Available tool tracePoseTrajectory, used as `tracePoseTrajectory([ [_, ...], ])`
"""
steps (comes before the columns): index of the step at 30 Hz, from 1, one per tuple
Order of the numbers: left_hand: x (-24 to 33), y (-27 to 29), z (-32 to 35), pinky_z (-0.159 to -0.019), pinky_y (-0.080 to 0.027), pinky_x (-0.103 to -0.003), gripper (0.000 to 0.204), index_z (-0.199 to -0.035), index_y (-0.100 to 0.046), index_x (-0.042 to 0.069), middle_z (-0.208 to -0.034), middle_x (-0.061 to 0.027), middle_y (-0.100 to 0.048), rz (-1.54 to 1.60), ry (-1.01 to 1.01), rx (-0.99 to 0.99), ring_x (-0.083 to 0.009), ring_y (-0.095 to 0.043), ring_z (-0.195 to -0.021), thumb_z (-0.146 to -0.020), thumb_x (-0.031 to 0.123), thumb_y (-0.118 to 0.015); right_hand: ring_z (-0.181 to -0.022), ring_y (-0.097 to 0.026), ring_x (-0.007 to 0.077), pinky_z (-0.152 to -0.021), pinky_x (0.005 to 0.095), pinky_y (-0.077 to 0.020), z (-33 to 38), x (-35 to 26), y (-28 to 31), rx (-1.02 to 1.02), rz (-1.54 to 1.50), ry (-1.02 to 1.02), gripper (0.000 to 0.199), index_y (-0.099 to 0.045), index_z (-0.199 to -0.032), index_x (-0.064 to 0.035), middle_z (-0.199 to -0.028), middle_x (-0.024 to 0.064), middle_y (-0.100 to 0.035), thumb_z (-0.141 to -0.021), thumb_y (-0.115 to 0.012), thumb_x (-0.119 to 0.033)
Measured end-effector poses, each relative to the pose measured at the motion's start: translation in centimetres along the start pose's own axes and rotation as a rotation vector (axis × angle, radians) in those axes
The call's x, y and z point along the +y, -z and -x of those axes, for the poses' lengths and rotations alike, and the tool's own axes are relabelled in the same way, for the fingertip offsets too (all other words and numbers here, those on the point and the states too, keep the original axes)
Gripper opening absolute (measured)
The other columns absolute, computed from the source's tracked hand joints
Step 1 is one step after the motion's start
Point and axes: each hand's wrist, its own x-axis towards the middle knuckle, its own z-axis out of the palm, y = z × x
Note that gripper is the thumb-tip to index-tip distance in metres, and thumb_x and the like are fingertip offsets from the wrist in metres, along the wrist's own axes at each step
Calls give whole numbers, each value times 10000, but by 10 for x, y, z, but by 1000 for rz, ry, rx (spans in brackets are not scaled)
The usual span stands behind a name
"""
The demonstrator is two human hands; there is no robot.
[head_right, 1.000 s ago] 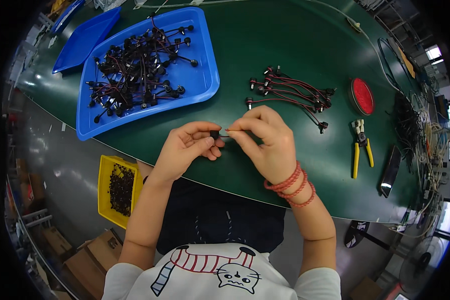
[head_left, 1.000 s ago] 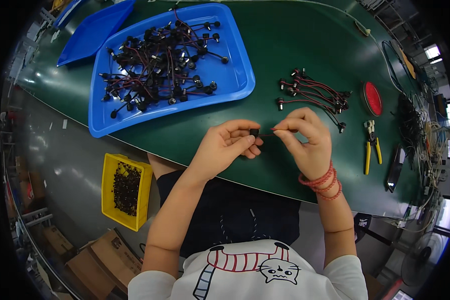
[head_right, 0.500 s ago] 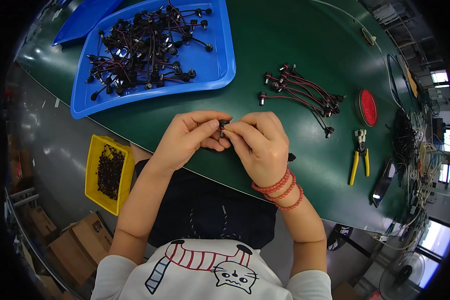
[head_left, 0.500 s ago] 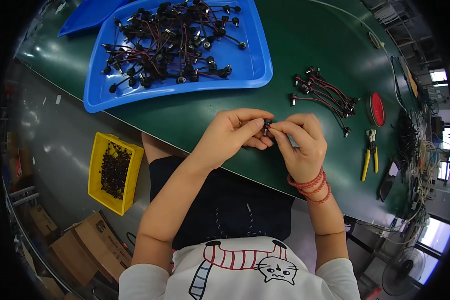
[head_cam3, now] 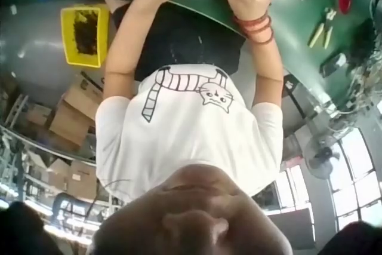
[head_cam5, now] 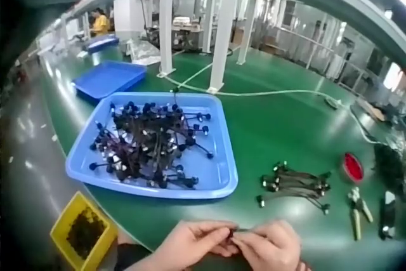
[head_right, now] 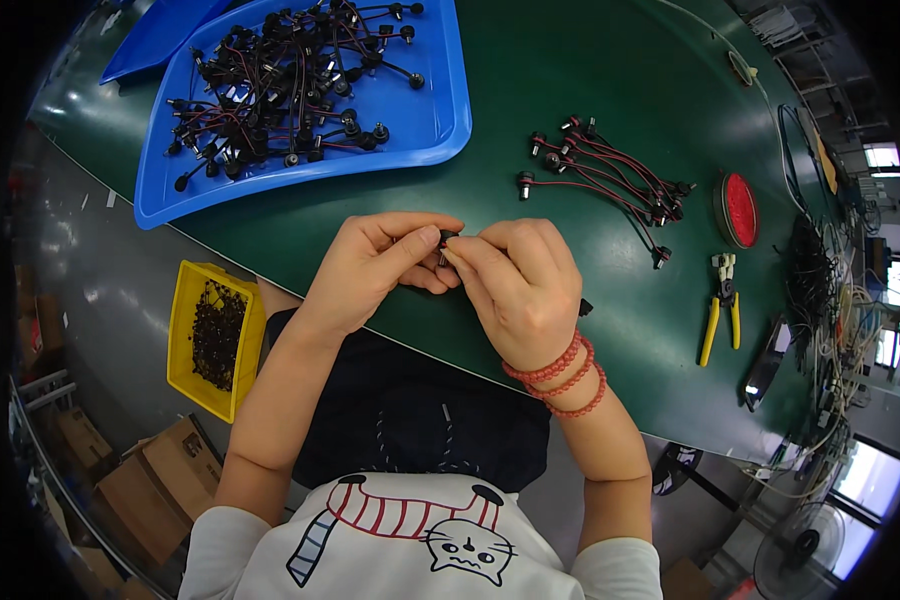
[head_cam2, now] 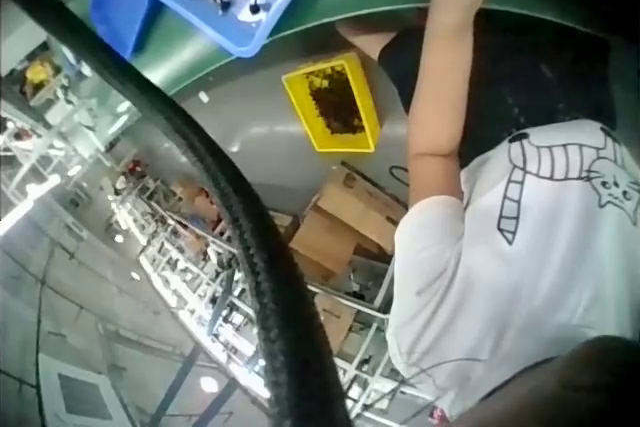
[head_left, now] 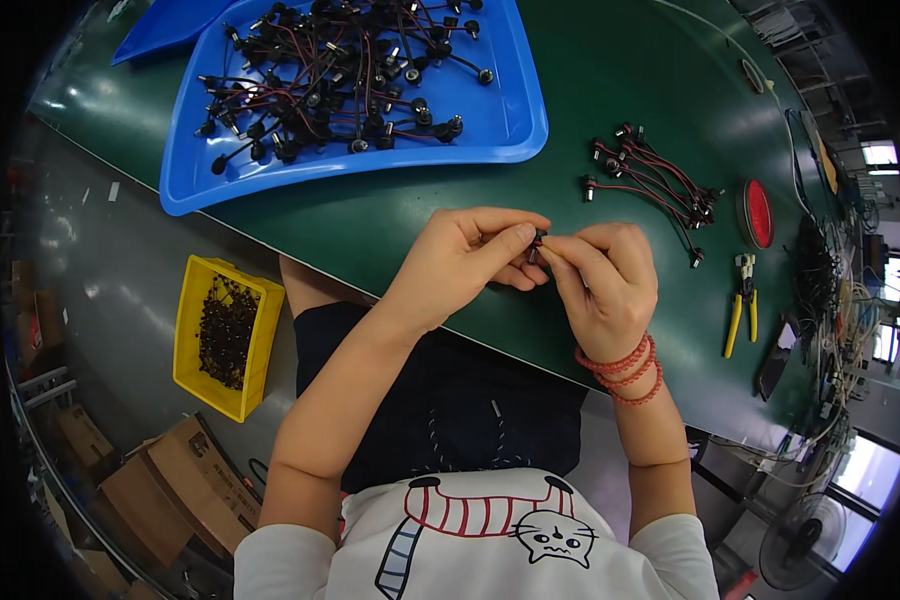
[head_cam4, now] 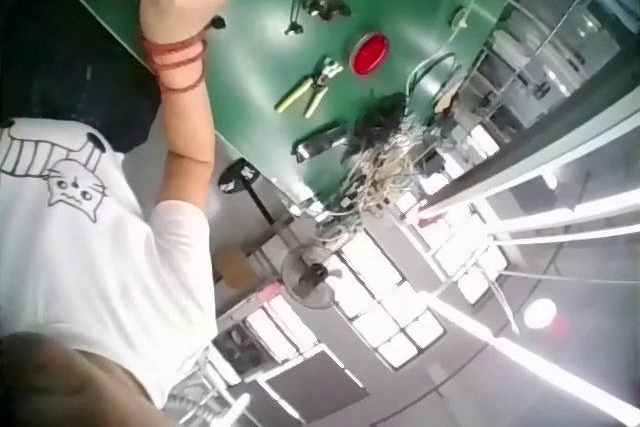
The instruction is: Assemble small electronic cables by attaching connectors to wires at an assembly station.
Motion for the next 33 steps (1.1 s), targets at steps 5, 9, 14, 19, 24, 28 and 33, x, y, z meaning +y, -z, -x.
tracePoseTrajectory([
  [5, 0, -1, -1, -583, -485, -192, 201, -954, -528, -41, -719, -83, -564, -35, -7, 6, -117, -573, -647, -812, 78, -452, -579, -450, 172, -489, 258, -350, 0, 0, 0, 3, 10, 7, 164, -578, -699, -37, -648, 39, -480, -552, -634, 12],
  [9, -1, 0, 0, -582, -482, -187, 200, -951, -531, -38, -718, -82, -564, -36, -11, 11, -112, -571, -641, -809, 85, -462, -581, -451, 172, -489, 253, -351, 1, 2, -1, 3, 3, 5, 171, -580, -705, -36, -652, 40, -482, -551, -632, 17],
  [14, -2, 1, 0, -571, -478, -181, 201, -947, -533, -36, -717, -82, -563, 4, -15, 29, -108, -567, -625, -808, 94, -468, -594, -460, 170, -502, 247, -362, 4, 0, 2, 22, -38, -27, 193, -584, -738, -35, -673, 46, -487, -561, -625, 29],
  [19, -3, 3, 0, -561, -476, -182, 200, -948, -532, -37, -715, -80, -561, 9, -29, 22, -105, -563, -621, -810, 91, -464, -608, -471, 173, -503, 243, -374, 4, 3, 3, -52, 18, 103, 215, -581, -779, -32, -701, 54, -489, -577, -618, 34],
  [24, 0, 1, 0, -562, -477, -187, 202, -949, -529, -42, -727, -85, -564, -9, -1, 14, -108, -563, -625, -809, 87, -462, -606, -478, 150, -515, 234, -391, 4, 4, 2, -56, -120, -108, 165, -564, -769, -15, -718, 64, -487, -616, -602, 35],
  [28, 1, 0, -1, -565, -478, -191, 207, -949, -527, -49, -744, -93, -568, -30, 4, 14, -111, -562, -623, -807, 89, -467, -603, -478, 131, -527, 226, -399, 5, 7, -2, -100, -273, -272, 102, -545, -735, -2, -719, 67, -485, -645, -581, 31],
  [33, -2, -1, 0, -574, -480, -199, 207, -942, -530, -54, -749, -100, -571, -53, -20, 33, -117, -564, -627, -799, 86, -479, -610, -479, 114, -552, 212, -397, 5, 3, -3, -150, -247, -324, 52, -522, -697, 10, -706, 61, -479, -670, -566, 12],
])
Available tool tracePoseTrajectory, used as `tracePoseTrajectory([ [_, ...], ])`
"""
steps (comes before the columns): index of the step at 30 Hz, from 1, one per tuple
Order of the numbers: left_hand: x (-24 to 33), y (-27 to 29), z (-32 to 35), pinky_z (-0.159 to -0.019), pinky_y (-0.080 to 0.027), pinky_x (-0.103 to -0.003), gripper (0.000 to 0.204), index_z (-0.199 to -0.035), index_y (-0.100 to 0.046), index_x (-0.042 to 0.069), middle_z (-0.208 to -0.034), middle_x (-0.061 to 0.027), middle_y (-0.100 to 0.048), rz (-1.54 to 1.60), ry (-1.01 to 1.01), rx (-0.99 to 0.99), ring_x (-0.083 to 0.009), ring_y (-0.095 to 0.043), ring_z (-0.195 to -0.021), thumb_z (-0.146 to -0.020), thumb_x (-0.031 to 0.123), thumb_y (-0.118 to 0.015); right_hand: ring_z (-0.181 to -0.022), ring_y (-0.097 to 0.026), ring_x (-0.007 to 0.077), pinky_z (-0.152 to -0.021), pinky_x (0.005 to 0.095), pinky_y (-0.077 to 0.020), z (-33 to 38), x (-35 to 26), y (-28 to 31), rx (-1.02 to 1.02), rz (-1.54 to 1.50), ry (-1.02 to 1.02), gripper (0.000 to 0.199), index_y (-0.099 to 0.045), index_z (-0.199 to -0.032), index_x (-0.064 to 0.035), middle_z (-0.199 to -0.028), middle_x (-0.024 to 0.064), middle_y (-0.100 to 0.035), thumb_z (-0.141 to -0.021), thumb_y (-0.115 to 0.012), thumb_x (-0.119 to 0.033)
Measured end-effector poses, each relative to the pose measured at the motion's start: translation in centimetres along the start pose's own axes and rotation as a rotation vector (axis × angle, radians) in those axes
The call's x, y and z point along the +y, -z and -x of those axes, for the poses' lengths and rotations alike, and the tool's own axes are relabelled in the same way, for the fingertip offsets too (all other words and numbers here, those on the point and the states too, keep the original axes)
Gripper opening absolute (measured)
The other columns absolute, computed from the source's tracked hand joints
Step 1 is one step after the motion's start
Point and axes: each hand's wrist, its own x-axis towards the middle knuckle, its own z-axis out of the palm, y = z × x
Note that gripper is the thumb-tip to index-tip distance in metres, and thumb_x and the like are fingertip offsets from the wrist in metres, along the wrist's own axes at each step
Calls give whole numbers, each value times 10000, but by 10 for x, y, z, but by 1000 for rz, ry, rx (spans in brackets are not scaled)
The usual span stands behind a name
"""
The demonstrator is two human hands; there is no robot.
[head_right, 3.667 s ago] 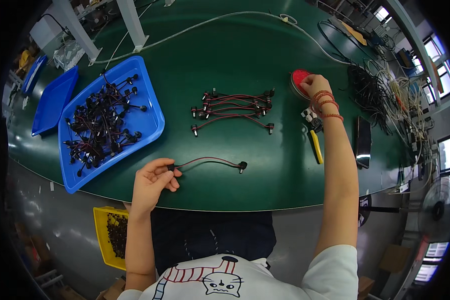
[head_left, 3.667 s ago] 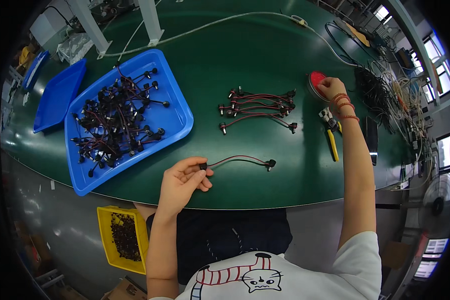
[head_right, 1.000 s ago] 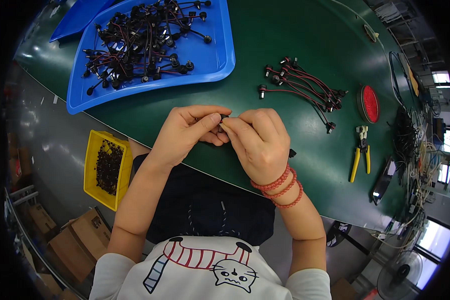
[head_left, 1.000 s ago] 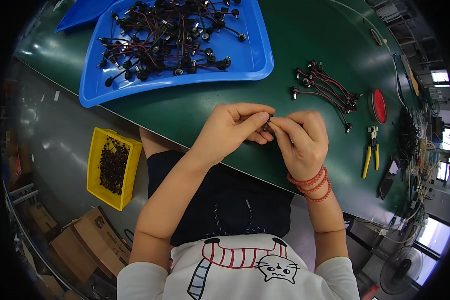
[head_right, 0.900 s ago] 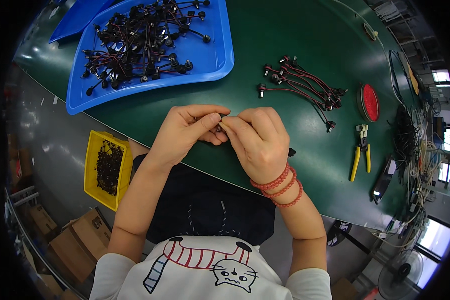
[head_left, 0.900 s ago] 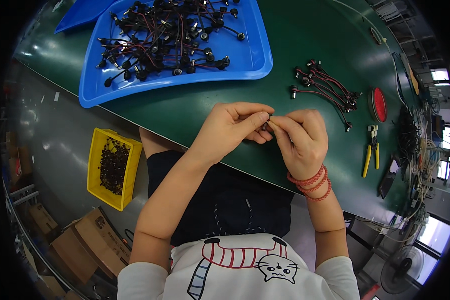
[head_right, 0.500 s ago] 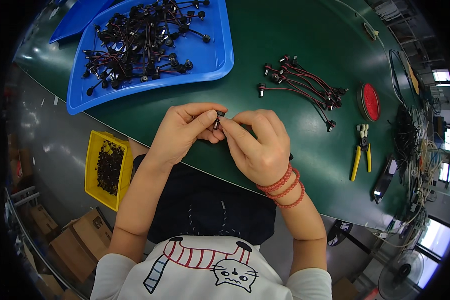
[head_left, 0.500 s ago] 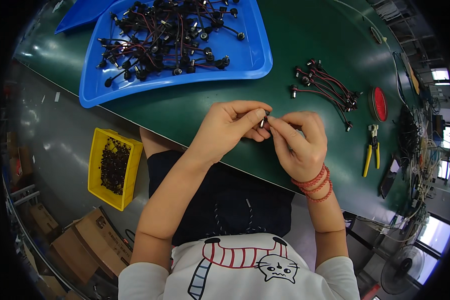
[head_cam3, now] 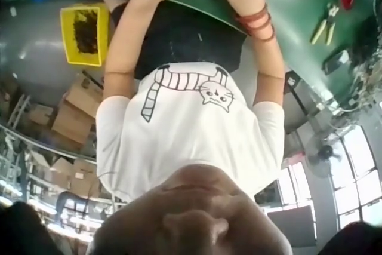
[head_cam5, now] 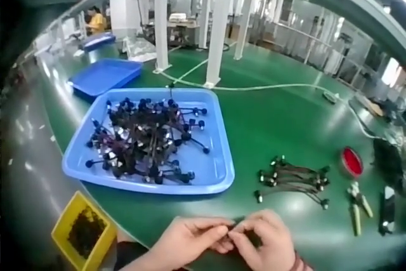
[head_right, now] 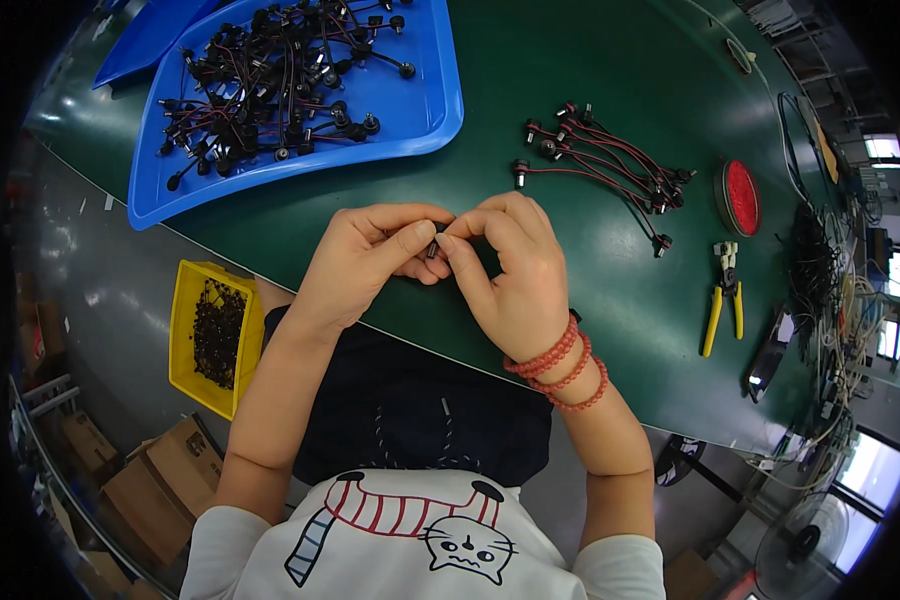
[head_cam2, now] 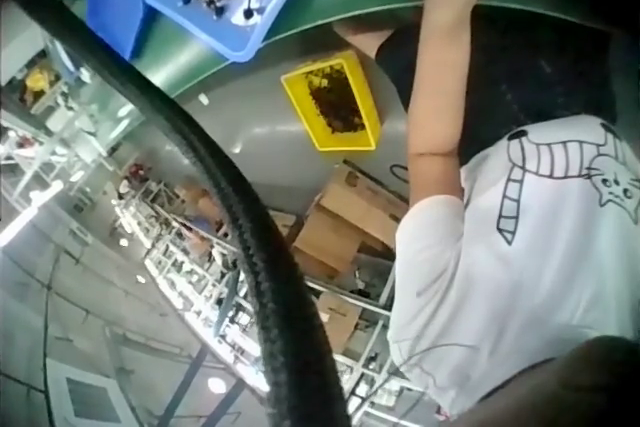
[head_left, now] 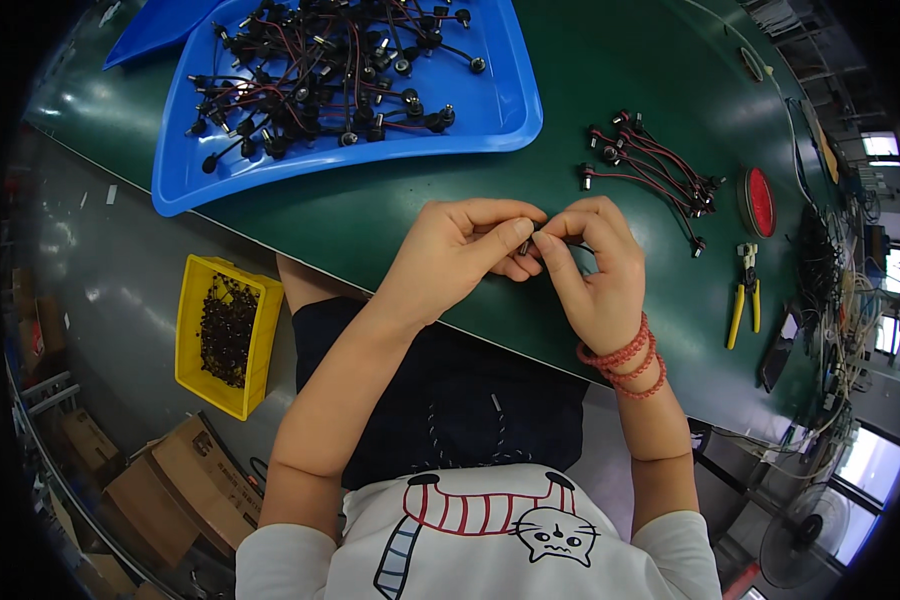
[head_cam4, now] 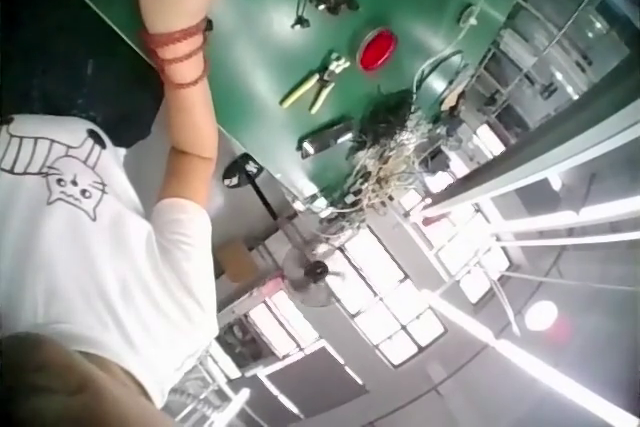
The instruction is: Assemble small electronic cables by attaching connectors to wires at an assembly station.
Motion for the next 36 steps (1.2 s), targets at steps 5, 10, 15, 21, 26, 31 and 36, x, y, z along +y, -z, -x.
tracePoseTrajectory([
  [5, -1, -1, 0, -574, -481, -208, 198, -930, -539, -55, -731, -97, -572, -10, -25, 18, -125, -570, -630, -789, 76, -490, -639, -468, 91, -604, 195, -384, -4, -5, 7, -127, -163, -195, 70, -497, -693, 2, -690, 39, -469, -701, -562, -23],
  [10, 1, -1, 1, -579, -479, -205, 195, -936, -536, -50, -756, -100, -570, -41, -22, -35, -126, -565, -637, -796, 71, -476, -683, -452, 76, -641, 193, -375, -5, 6, 10, -247, -606, -542, 92, -475, -729, -18, -725, 18, -465, -730, -557, -59],
  [15, 3, 0, -1, -575, -479, -204, 189, -933, -540, -46, -752, -100, -568, -77, -15, -64, -127, -564, -638, -796, 66, -474, -731, -443, 64, -652, 195, -377, -6, 13, 10, -278, -702, -536, 135, -450, -799, -30, -800, 11, -462, -740, -559, -82],
  [21, 7, -7, 5, -556, -480, -200, 178, -928, -550, -33, -766, -93, -555, -72, -22, -52, -121, -557, -626, -790, 50, -475, -604, -434, 29, -501, 144, -335, -5, 5, 14, -291, -1082, -633, 212, -442, -896, -21, -747, 6, -494, -750, -562, -116],
  [26, 9, -18, 9, -536, -479, -190, 167, -915, -561, -25, -846, -89, -495, -113, -136, -58, -122, -550, -622, -778, 22, -479, -608, -434, 25, -449, 136, -296, -5, 7, 26, -391, -1148, -656, 246, -423, -940, -16, -762, 14, -503, -761, -550, -125],
  [31, 10, -25, 8, -524, -479, -180, 164, -909, -564, -24, -853, -70, -445, -144, -127, -49, -114, -541, -611, -775, 4, -473, -591, -416, 11, -412, 135, -251, 0, 7, 30, -452, -1201, -680, 236, -449, -936, -10, -779, 20, -516, -757, -553, -124],
  [36, 20, -27, 13, -494, -423, -159, 213, -922, -570, 2, -788, -33, -432, -345, -182, -104, -76, -477, -557, -709, 24, -570, -509, -357, 14, -384, 142, -219, -1, 3, 37, -427, -1243, -679, 272, -471, -951, 13, -755, 33, -504, -747, -557, -145],
])
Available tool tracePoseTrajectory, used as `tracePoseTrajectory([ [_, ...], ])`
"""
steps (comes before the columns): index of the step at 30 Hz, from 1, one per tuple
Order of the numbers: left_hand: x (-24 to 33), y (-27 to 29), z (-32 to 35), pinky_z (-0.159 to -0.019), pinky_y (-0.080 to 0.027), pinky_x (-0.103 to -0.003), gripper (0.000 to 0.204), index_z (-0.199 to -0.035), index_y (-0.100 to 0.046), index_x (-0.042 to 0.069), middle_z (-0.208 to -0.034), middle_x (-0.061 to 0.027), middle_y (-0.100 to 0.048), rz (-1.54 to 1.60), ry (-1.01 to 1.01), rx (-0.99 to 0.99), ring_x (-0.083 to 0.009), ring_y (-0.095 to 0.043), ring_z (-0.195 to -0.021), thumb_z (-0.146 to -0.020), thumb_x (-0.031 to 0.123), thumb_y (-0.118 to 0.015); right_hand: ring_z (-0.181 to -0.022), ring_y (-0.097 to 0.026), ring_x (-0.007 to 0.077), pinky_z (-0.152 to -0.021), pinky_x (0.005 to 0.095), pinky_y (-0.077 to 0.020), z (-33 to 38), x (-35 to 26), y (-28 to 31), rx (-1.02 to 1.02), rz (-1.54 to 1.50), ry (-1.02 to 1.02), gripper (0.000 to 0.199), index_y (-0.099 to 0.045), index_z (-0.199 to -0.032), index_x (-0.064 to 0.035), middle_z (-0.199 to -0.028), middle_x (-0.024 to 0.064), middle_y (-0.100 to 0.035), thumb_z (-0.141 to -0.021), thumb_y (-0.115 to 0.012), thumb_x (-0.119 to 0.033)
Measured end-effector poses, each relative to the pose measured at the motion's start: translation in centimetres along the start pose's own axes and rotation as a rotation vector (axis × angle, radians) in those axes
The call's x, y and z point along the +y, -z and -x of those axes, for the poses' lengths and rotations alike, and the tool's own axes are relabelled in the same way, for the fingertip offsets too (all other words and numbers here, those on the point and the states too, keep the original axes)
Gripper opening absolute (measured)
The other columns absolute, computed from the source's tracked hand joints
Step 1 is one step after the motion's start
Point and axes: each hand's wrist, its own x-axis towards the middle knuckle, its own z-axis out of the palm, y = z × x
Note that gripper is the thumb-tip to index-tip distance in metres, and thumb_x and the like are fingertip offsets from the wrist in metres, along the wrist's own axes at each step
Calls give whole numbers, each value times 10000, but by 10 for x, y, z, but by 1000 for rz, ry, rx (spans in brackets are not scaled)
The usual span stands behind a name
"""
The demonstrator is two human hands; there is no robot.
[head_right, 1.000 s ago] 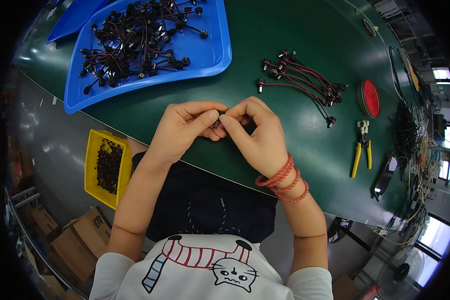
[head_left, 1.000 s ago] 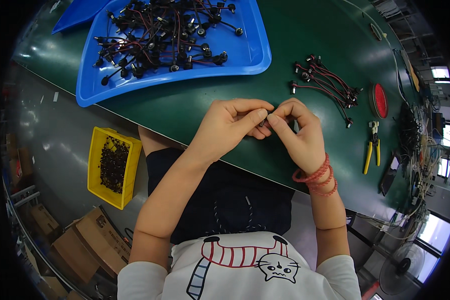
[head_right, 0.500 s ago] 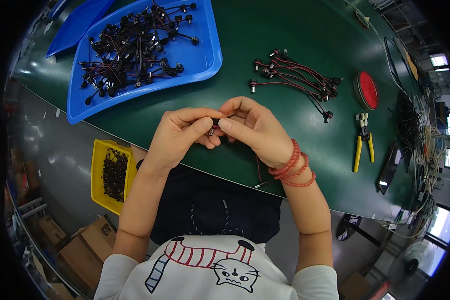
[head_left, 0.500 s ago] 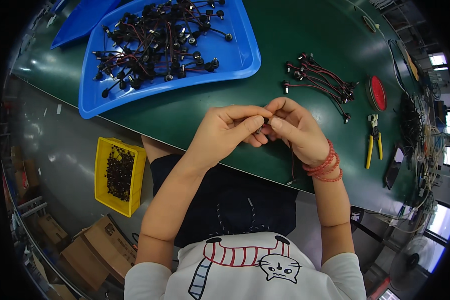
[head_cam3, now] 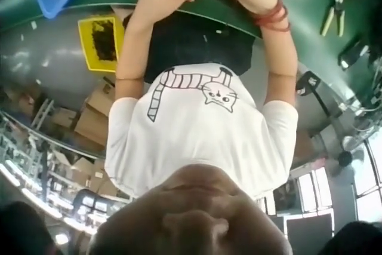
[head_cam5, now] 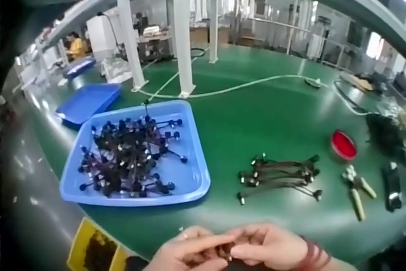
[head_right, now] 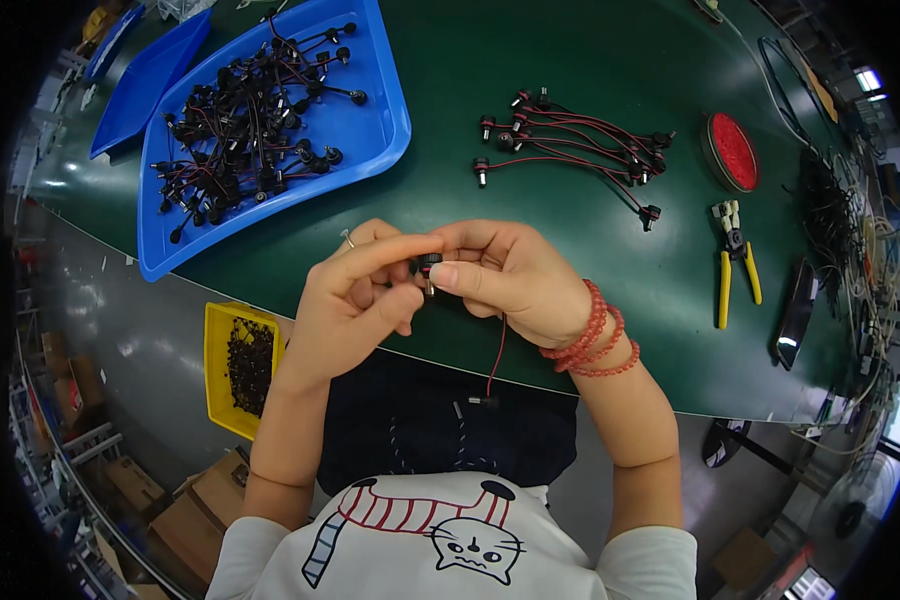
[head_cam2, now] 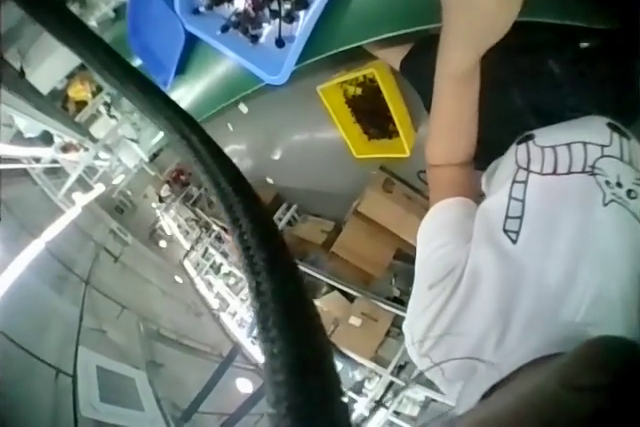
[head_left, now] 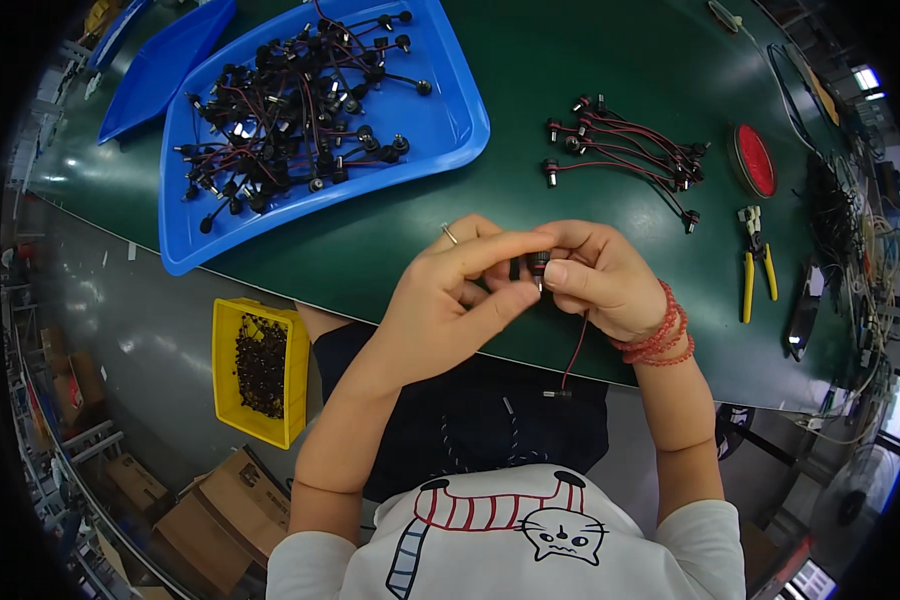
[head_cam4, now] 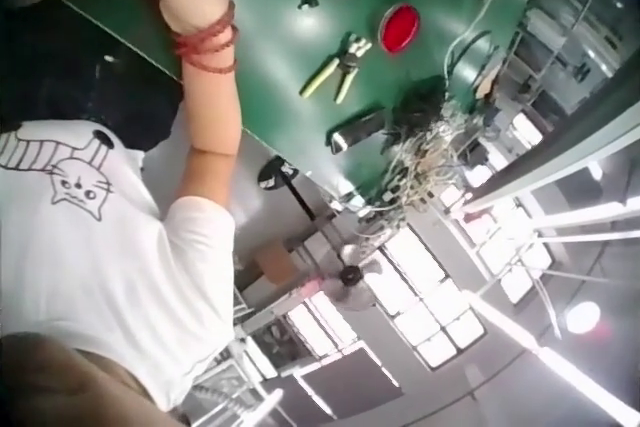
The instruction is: Assemble small electronic cables by attaching connectors to wires at an assembly station.
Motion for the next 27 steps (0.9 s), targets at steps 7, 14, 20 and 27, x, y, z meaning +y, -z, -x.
tracePoseTrajectory([
  [7, 7, -1, 1, -464, -340, -178, 382, -934, -581, 55, -607, 3, -420, -408, -235, -38, -68, -406, -520, -566, 53, -685, -447, -324, 20, -369, 147, -207, 6, 2, 2, -106, -76, -63, 339, -481, -950, 54, -749, 74, -508, -724, -567, -183],
  [14, 7, 0, -1, -450, -323, -202, 404, -925, -585, 60, -584, -2, -446, -449, -315, -87, -85, -405, -501, -533, 45, -684, -420, -272, -7, -360, 154, -189, 9, 3, -1, -151, -29, -17, 225, -535, -919, 13, -737, 24, -556, -761, -519, -146],
  [20, 4, -3, -1, -452, -325, -203, 394, -914, -584, 45, -590, -8, -453, -483, -318, -53, -88, -406, -501, -532, 42, -680, -442, -320, 9, -366, 144, -214, 7, 5, -12, 21, 138, -16, 340, -473, -935, 78, -693, 64, -504, -725, -536, -181],
  [27, 4, 7, 1, -467, -334, -192, 363, -917, -575, 30, -602, -7, -422, -430, -275, -47, -77, -405, -531, -563, 15, -652, -517, -404, 33, -412, 153, -298, 8, 0, -11, -17, -38, -10, 304, -474, -932, 69, -723, 68, -517, -784, -489, -196],
])
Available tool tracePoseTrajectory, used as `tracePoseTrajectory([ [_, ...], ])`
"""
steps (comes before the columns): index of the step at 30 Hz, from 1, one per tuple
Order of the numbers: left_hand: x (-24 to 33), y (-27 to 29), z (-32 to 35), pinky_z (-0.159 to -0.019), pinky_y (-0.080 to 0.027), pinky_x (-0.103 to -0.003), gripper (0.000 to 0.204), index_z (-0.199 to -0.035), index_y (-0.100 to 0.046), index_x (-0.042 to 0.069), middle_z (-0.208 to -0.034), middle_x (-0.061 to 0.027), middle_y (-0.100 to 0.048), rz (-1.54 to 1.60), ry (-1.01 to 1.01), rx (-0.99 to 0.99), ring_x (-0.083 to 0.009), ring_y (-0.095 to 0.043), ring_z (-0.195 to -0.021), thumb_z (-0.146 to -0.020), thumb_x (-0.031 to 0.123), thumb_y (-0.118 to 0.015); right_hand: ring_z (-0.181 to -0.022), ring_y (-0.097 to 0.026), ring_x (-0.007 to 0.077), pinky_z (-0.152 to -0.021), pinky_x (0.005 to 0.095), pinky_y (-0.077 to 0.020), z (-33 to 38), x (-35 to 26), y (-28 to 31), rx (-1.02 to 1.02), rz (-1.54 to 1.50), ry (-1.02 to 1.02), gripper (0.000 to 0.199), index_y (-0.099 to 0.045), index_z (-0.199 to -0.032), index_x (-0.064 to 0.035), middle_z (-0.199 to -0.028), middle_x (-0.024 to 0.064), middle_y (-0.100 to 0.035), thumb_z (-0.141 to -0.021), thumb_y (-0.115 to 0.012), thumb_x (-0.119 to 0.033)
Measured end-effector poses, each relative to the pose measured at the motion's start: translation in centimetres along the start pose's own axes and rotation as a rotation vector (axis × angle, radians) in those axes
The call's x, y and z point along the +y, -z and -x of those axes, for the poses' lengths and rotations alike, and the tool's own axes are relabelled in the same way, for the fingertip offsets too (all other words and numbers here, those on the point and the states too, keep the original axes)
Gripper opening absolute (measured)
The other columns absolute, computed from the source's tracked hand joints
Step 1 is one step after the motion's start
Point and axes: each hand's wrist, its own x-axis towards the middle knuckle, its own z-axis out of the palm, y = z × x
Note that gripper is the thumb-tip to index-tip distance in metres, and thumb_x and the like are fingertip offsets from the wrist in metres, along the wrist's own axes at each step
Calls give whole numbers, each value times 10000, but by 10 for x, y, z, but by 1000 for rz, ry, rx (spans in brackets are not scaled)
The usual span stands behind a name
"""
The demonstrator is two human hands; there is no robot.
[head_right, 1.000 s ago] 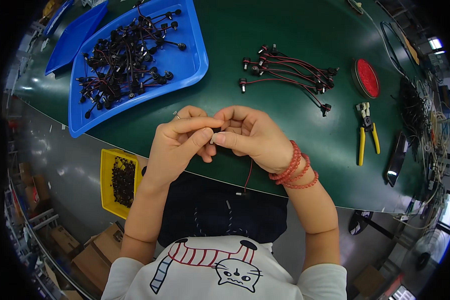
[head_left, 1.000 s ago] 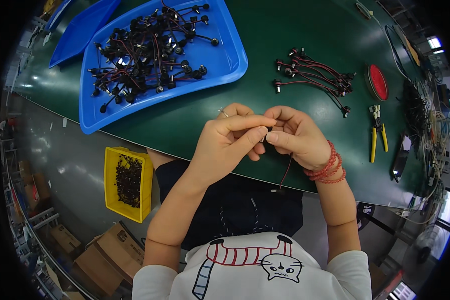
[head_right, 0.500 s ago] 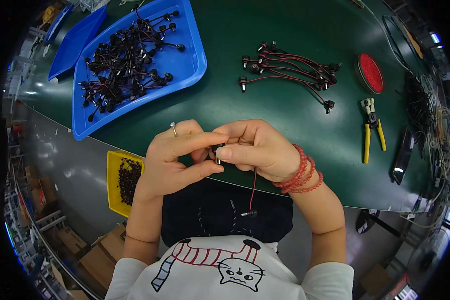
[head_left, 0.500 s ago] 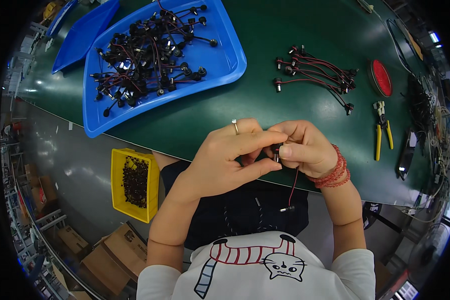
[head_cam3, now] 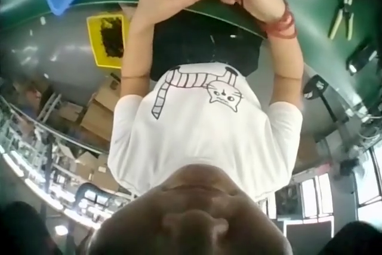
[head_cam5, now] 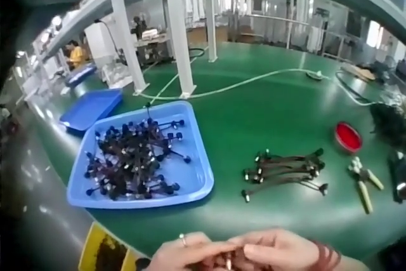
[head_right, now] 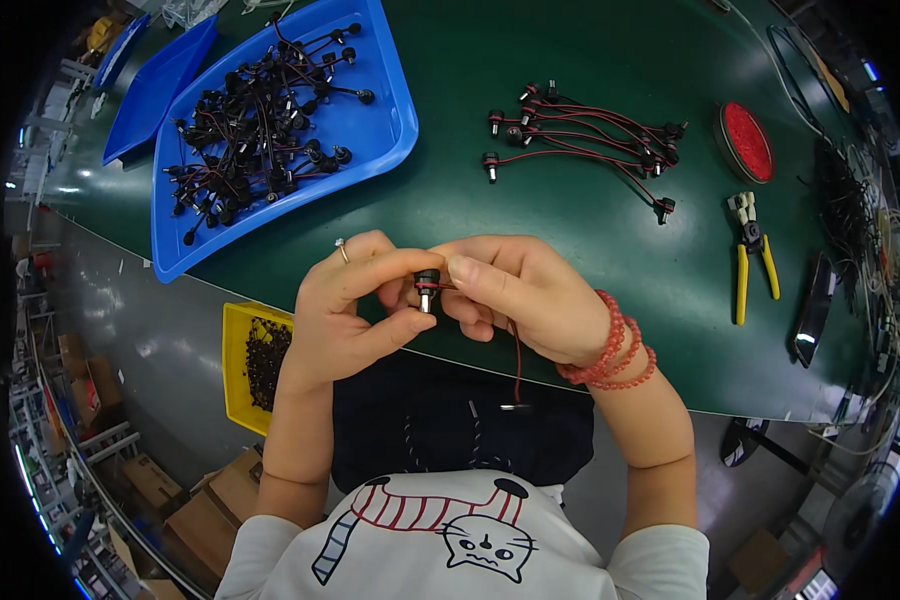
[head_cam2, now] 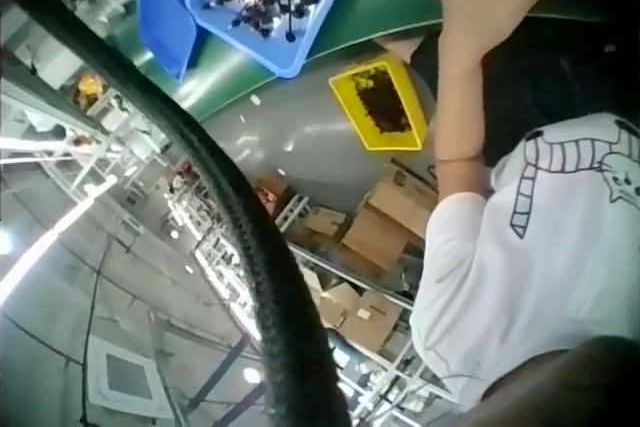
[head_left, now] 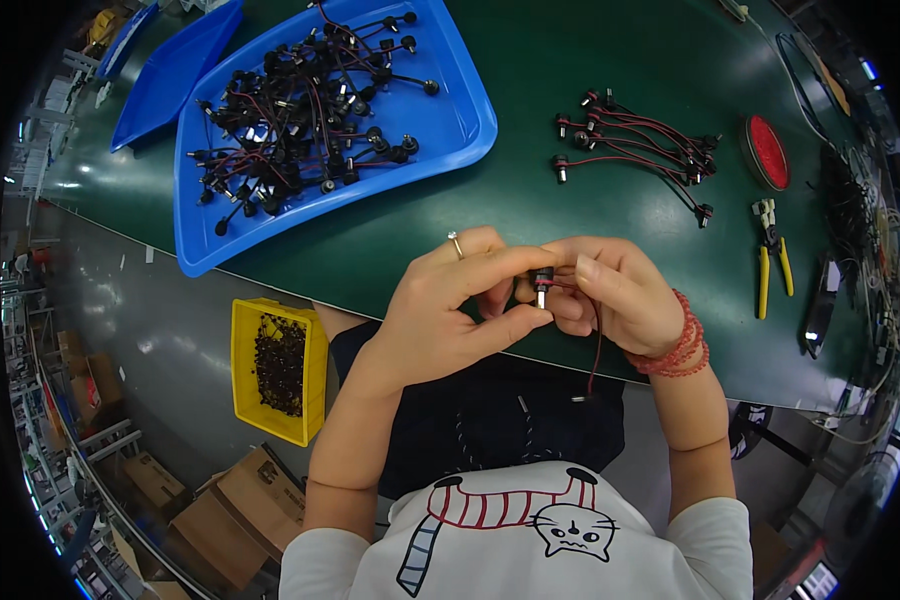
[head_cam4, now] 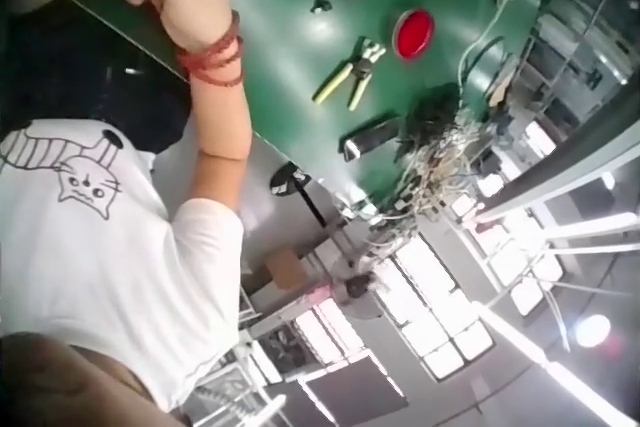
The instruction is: Assemble small electronic cables by attaching connectors to wires at an assembly station.
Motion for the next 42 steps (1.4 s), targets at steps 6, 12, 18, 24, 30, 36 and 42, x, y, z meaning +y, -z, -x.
tracePoseTrajectory([
  [6, -6, 12, 4, -462, -345, -178, 313, -916, -563, 18, -626, -6, -403, -62, 17, 134, -68, -401, -531, -610, 8, -625, -643, -486, 87, -553, 198, -404, -2, 5, 19, 184, 565, 226, 238, -507, -903, 42, -793, 69, -543, -818, -451, -174],
  [12, -12, 21, 3, -484, -351, -151, 293, -911, -550, -10, -648, -8, -403, -217, 259, 179, -57, -404, -536, -623, -40, -599, -667, -511, 105, -590, 198, -416, -10, 4, 26, 387, 1144, 341, 122, -551, -827, 13, -795, 70, -548, -741, -535, -72],
  [18, -4, 8, 5, -454, -382, -204, 279, -891, -546, -8, -638, -53, -461, -362, 100, 146, -102, -445, -522, -626, 16, -632, -605, -529, 150, -521, 238, -430, -12, 4, -2, 415, 1207, 728, 157, -565, -795, -15, -766, 81, -541, -645, -610, -30],
  [24, 18, 2, 4, -465, -390, -240, 288, -896, -523, -10, -659, -74, -462, -578, -84, 118, -164, -466, -535, -631, 36, -625, -583, -538, 174, -504, 239, -439, -6, -2, -20, 393, 1367, 849, 150, -563, -733, 1, -701, 84, -551, -599, -629, 3],
  [30, 30, -1, 7, -456, -377, -238, 308, -901, -530, -19, -656, -67, -466, -591, -133, 141, -150, -451, -523, -612, 12, -633, -560, -532, 177, -489, 239, -434, 1, -6, -27, 407, 1403, 940, 125, -553, -693, 5, -665, 83, -550, -590, -625, 9],
  [36, 32, 1, 7, -457, -375, -242, 317, -910, -529, -20, -657, -68, -467, -608, -155, 158, -151, -451, -526, -611, 5, -631, -546, -523, 174, -469, 240, -424, 1, -5, -29, 397, 1348, 900, 114, -545, -698, 9, -665, 87, -548, -599, -596, 34],
  [42, 34, 3, 8, -454, -374, -238, 319, -912, -530, -18, -656, -64, -466, -617, -162, 166, -145, -451, -527, -610, 3, -631, -548, -524, 176, -473, 238, -423, 4, -7, -34, 377, 1323, 863, 105, -543, -711, 11, -679, 88, -545, -615, -573, 43],
])
